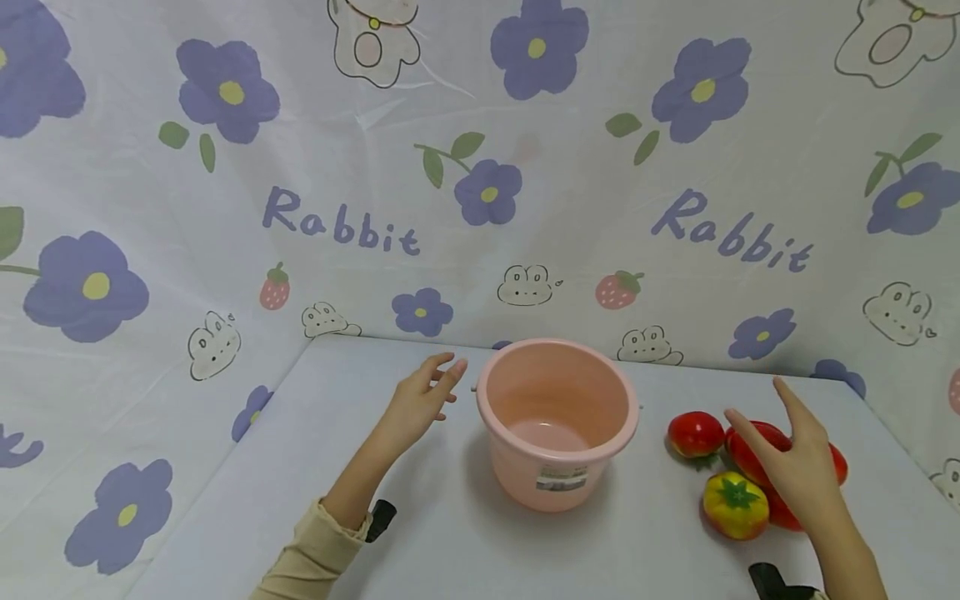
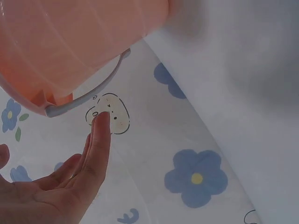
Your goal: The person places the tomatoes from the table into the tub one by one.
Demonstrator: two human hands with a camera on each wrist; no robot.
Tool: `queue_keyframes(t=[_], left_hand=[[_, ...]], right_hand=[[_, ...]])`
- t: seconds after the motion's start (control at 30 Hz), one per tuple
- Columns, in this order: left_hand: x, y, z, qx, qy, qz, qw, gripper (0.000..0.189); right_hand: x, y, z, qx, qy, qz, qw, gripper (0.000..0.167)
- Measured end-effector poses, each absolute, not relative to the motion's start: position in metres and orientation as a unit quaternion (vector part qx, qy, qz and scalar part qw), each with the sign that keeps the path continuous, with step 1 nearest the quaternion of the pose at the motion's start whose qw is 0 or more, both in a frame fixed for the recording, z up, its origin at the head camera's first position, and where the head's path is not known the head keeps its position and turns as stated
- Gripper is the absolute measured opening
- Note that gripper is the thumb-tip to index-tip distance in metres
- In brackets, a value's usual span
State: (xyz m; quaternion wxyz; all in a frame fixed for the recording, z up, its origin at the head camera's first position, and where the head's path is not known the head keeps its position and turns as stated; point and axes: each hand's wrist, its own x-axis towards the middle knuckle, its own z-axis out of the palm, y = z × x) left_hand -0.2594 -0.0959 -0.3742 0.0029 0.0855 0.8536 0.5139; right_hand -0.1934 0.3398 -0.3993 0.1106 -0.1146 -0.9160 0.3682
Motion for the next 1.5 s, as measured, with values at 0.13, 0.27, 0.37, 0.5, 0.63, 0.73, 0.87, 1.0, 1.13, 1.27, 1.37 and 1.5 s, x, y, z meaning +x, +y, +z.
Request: queue_keyframes(t=[0.13,0.27,0.37,0.5,0.63,0.73,0.87,1.0,1.13,1.27,1.37,1.5], left_hand=[[-0.256,-0.092,-0.378,0.085,0.838,0.538,0.011,0.063],[-0.254,-0.088,-0.380,0.088,0.825,0.559,0.017,0.059],[-0.253,-0.086,-0.381,0.087,0.814,0.574,0.023,0.058],[-0.251,-0.085,-0.382,0.083,0.797,0.597,0.033,0.060],[-0.249,-0.084,-0.383,0.081,0.779,0.620,0.044,0.060],[-0.248,-0.082,-0.384,0.081,0.767,0.634,0.054,0.058],[-0.246,-0.081,-0.385,0.078,0.754,0.649,0.065,0.056],[-0.243,-0.079,-0.387,0.083,0.751,0.652,0.069,0.057],[-0.241,-0.077,-0.389,0.089,0.749,0.652,0.073,0.059],[-0.239,-0.075,-0.391,0.091,0.743,0.658,0.079,0.061],[-0.237,-0.074,-0.391,0.090,0.739,0.663,0.082,0.062],[-0.235,-0.072,-0.392,0.088,0.736,0.666,0.082,0.061]], right_hand=[[-0.190,0.347,-0.410,-0.140,-0.909,0.375,0.113,0.088],[-0.186,0.351,-0.417,-0.159,-0.903,0.381,0.118,0.086],[-0.185,0.353,-0.421,-0.187,-0.896,0.388,0.106,0.086],[-0.186,0.354,-0.428,-0.216,-0.887,0.398,0.094,0.086],[-0.186,0.354,-0.434,-0.224,-0.884,0.398,0.097,0.086],[-0.187,0.355,-0.440,-0.228,-0.880,0.405,0.095,0.089],[-0.186,0.355,-0.447,-0.237,-0.871,0.419,0.097,0.093],[-0.185,0.354,-0.451,-0.257,-0.855,0.434,0.117,0.093],[-0.183,0.354,-0.455,-0.277,-0.842,0.442,0.138,0.092],[-0.182,0.354,-0.459,-0.286,-0.834,0.447,0.150,0.091],[-0.183,0.354,-0.459,-0.291,-0.832,0.448,0.151,0.090],[-0.184,0.353,-0.460,-0.289,-0.834,0.447,0.146,0.092]])
